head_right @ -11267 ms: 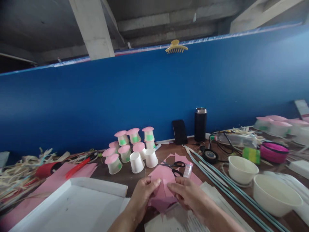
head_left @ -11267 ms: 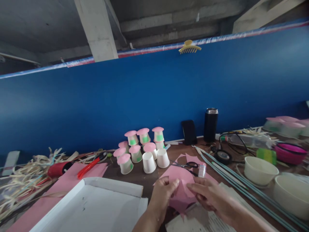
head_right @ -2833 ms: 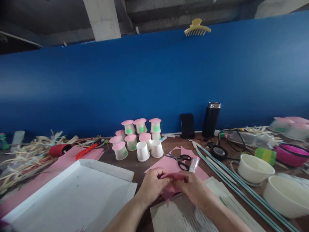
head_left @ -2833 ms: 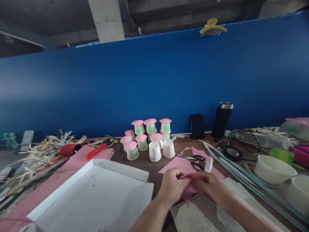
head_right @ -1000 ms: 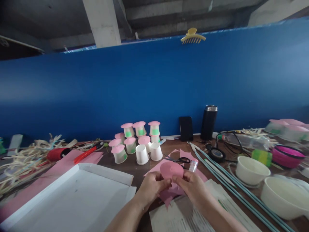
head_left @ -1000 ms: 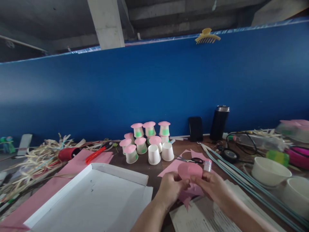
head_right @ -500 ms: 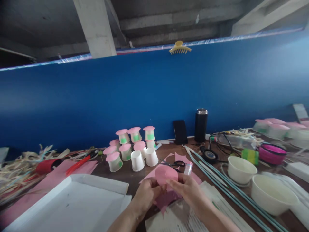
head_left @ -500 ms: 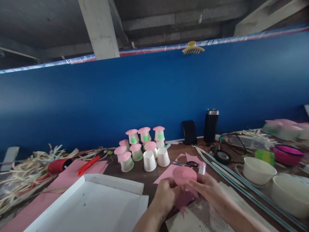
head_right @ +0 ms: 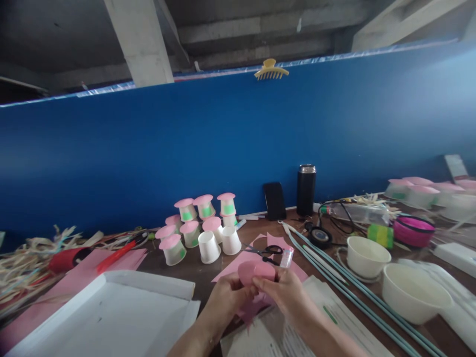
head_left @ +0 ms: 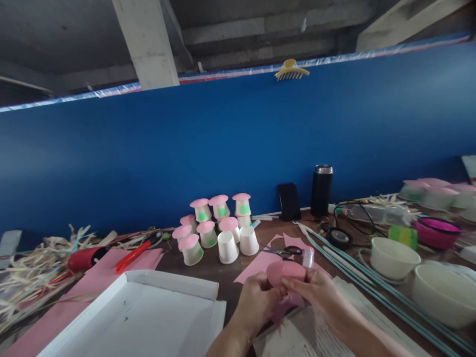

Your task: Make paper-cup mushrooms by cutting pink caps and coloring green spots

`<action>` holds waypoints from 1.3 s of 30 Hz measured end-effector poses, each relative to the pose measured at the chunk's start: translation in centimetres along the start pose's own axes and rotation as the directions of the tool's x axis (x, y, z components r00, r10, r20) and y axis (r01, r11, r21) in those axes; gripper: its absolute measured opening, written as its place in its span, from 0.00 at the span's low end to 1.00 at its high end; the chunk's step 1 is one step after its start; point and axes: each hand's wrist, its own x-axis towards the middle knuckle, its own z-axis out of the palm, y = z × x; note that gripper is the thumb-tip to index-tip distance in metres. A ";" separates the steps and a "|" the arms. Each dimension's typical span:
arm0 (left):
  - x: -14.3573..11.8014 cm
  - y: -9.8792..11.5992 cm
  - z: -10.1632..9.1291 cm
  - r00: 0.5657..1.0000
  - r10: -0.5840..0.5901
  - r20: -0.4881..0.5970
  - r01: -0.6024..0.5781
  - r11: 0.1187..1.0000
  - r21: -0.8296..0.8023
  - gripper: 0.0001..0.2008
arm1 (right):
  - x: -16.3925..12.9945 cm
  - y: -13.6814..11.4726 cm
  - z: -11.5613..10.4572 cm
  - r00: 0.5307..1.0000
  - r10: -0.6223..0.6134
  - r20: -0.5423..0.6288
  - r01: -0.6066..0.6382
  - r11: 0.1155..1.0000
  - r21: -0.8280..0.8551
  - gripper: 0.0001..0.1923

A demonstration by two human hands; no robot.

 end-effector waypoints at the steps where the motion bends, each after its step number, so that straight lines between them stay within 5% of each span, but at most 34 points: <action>1: 0.0 0.0 0.0 1.000 0.004 -0.012 -0.004 1.000 0.007 0.13 | -0.1 0.0 0.0 1.000 0.004 0.000 -0.004 1.000 -0.022 0.12; 7: 0.0 0.3 -0.2 0.997 -0.029 -0.075 0.035 0.996 0.080 0.16 | -0.2 -0.2 -0.2 1.000 0.001 0.011 0.000 1.000 -0.031 0.13; 20: 0.4 -0.9 -0.2 1.000 0.026 0.014 -0.025 1.000 -0.005 0.13 | 0.4 0.3 -0.1 0.998 -0.060 0.004 0.060 0.998 0.021 0.12; 30: -0.1 0.7 -0.1 0.999 -0.008 -0.049 0.011 0.997 0.078 0.17 | 0.9 1.0 -0.3 0.998 -0.041 -0.045 0.029 0.971 -0.239 0.12; 39: 0.2 0.0 0.2 0.994 0.069 -0.088 -0.057 0.989 0.138 0.09 | 0.6 0.6 -0.2 0.972 -0.200 -0.122 0.143 0.919 -0.368 0.09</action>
